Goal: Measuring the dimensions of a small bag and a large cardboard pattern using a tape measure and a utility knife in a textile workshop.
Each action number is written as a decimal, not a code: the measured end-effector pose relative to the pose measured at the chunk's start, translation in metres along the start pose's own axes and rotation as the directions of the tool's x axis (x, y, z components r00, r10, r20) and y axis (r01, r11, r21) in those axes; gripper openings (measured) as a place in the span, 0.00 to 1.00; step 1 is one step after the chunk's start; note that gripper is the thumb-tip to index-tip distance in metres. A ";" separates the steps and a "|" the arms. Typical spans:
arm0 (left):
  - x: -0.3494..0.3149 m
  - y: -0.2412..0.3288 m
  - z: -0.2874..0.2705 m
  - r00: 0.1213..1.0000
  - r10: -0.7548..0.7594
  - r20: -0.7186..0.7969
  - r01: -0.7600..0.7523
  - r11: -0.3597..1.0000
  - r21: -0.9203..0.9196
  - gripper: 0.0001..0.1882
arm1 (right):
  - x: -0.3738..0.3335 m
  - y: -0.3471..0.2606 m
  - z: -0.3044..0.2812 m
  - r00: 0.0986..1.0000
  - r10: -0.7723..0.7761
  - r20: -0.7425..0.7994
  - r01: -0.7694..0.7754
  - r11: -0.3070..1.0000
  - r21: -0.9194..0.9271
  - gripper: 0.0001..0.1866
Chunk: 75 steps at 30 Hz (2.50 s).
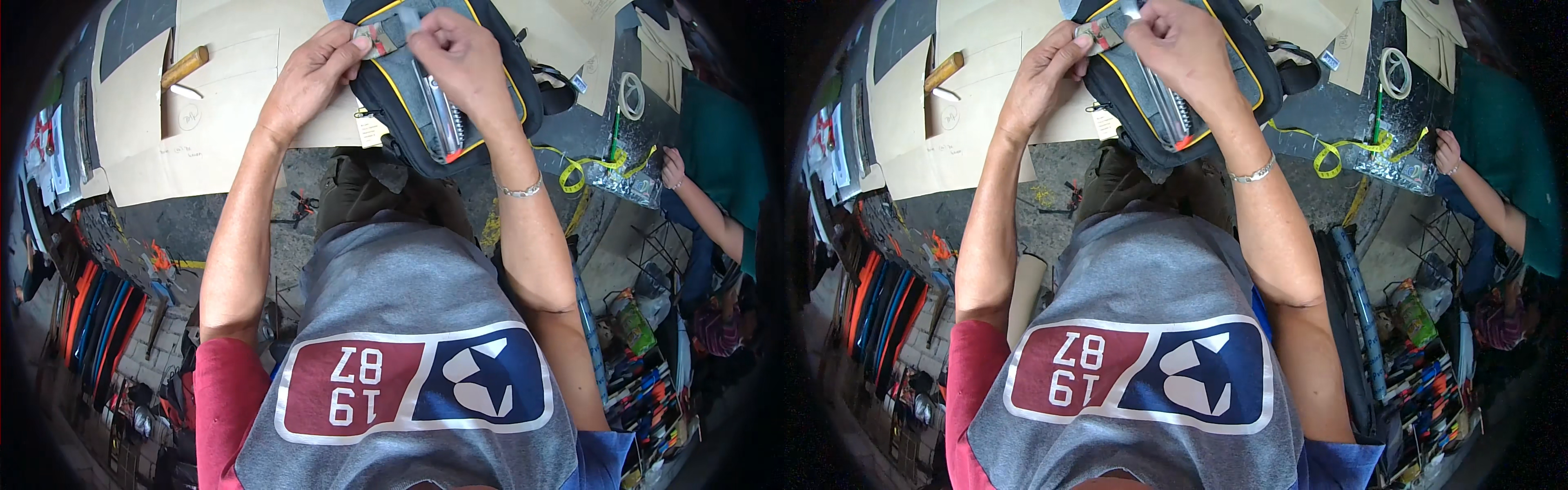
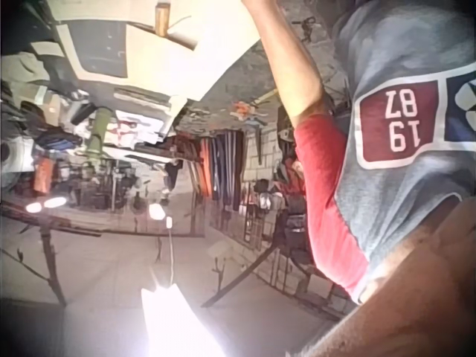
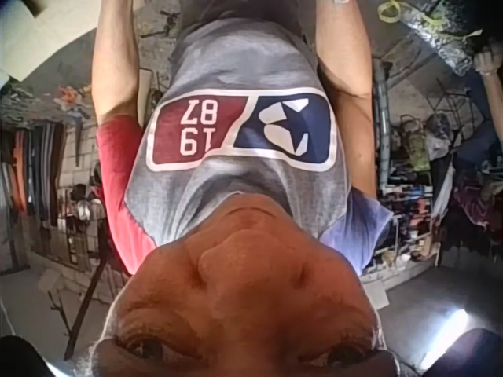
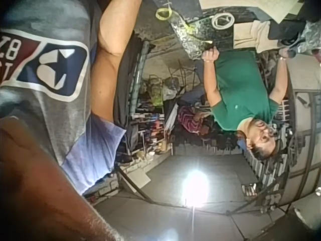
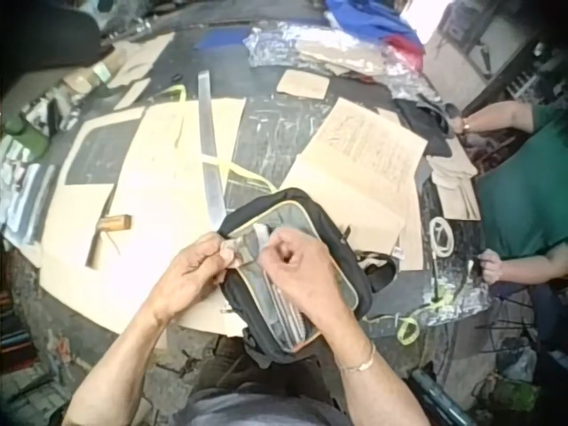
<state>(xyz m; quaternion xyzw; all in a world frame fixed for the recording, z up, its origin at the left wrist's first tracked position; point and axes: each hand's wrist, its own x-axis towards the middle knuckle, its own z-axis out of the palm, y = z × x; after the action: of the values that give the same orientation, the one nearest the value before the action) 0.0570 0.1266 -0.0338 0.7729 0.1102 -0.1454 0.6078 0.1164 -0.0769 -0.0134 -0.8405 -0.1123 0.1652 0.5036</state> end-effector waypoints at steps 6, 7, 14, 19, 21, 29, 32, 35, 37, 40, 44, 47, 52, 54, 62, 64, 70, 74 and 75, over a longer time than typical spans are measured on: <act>0.002 0.058 -0.001 0.997 -0.067 -0.037 0.076 0.911 0.406 0.37 | -0.029 -0.001 0.001 0.993 -0.015 -0.121 0.040 0.979 0.202 0.08; 0.006 0.066 0.007 0.993 -0.078 -0.088 0.113 0.845 0.522 0.36 | -0.031 0.000 0.003 0.991 -0.019 -0.132 0.043 0.983 0.180 0.08; 0.008 0.062 0.010 0.997 0.015 0.071 -0.060 0.715 0.697 0.25 | -0.031 0.006 0.002 0.998 -0.002 -0.057 0.007 0.996 0.090 0.08; 0.008 0.034 -0.002 0.995 0.007 0.098 -0.051 0.889 0.454 0.21 | -0.031 -0.002 -0.003 0.988 -0.143 0.063 0.146 0.988 -0.046 0.12; 0.008 0.030 -0.005 0.994 -0.009 0.105 -0.033 0.920 0.390 0.22 | -0.031 -0.004 -0.006 0.995 -0.045 0.087 0.053 0.994 -0.098 0.12; 0.011 0.031 -0.013 0.967 -0.142 0.210 0.078 0.955 0.286 0.20 | -0.029 0.000 -0.002 0.978 -0.200 0.058 0.208 0.962 -0.180 0.11; 0.012 0.032 -0.015 0.960 -0.134 0.247 0.077 0.971 0.226 0.20 | -0.030 0.001 -0.001 0.983 -0.179 0.034 0.183 0.969 -0.169 0.10; 0.013 0.031 -0.018 0.952 -0.107 0.287 0.043 0.975 0.219 0.17 | -0.030 0.001 -0.001 0.976 -0.214 0.044 0.219 0.960 -0.177 0.10; 0.014 0.028 -0.019 0.940 -0.072 0.333 0.017 0.986 0.167 0.18 | -0.029 0.001 0.000 0.971 -0.231 0.064 0.239 0.958 -0.157 0.10; 0.017 0.025 -0.022 0.933 -0.055 0.355 0.001 0.989 0.149 0.20 | -0.030 0.002 0.001 0.965 -0.256 0.052 0.261 0.953 -0.156 0.10; 0.023 0.032 -0.030 0.905 -0.121 0.409 0.049 0.982 0.182 0.22 | -0.030 0.002 -0.001 0.973 -0.223 0.062 0.231 0.956 -0.181 0.09; 0.024 0.041 -0.030 0.866 -0.191 0.462 0.181 0.981 0.066 0.12 | -0.030 0.001 -0.002 0.975 -0.216 0.057 0.223 0.961 -0.162 0.09; 0.024 0.044 -0.032 0.863 -0.182 0.471 0.180 0.982 0.049 0.11 | -0.029 0.002 -0.004 0.960 -0.261 0.099 0.274 0.949 -0.158 0.09; 0.027 0.043 -0.036 0.852 -0.195 0.486 0.191 0.980 0.058 0.11 | -0.029 0.003 -0.004 0.973 -0.206 0.106 0.223 0.958 -0.181 0.10; 0.020 0.040 -0.007 0.953 0.248 0.173 -0.302 0.799 0.519 0.19 | -0.034 -0.009 -0.007 0.996 0.020 0.089 -0.016 0.999 -0.046 0.10; 0.017 0.042 -0.004 0.960 0.139 0.244 -0.258 0.779 0.572 0.19 | -0.031 -0.015 -0.007 0.999 -0.045 0.026 0.045 0.999 0.002 0.10; 0.003 0.041 0.003 0.993 0.107 0.054 -0.120 0.881 0.458 0.18 | -0.010 -0.018 -0.005 0.997 -0.050 0.061 0.062 0.973 -0.222 0.10; 0.001 0.036 0.006 0.974 0.221 0.048 -0.220 0.880 0.422 0.18 | -0.008 -0.015 -0.001 0.992 -0.110 0.062 0.121 0.970 -0.211 0.10; -0.001 0.035 0.005 0.988 0.149 0.051 -0.156 0.898 0.411 0.18 | -0.008 -0.014 -0.001 0.993 -0.105 0.061 0.116 0.968 -0.221 0.10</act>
<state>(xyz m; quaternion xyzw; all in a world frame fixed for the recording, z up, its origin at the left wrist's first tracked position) 0.0678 0.1135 -0.0032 0.8887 0.0105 -0.1246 0.4410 0.1092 -0.0736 0.0003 -0.8801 -0.1892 0.1437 0.4110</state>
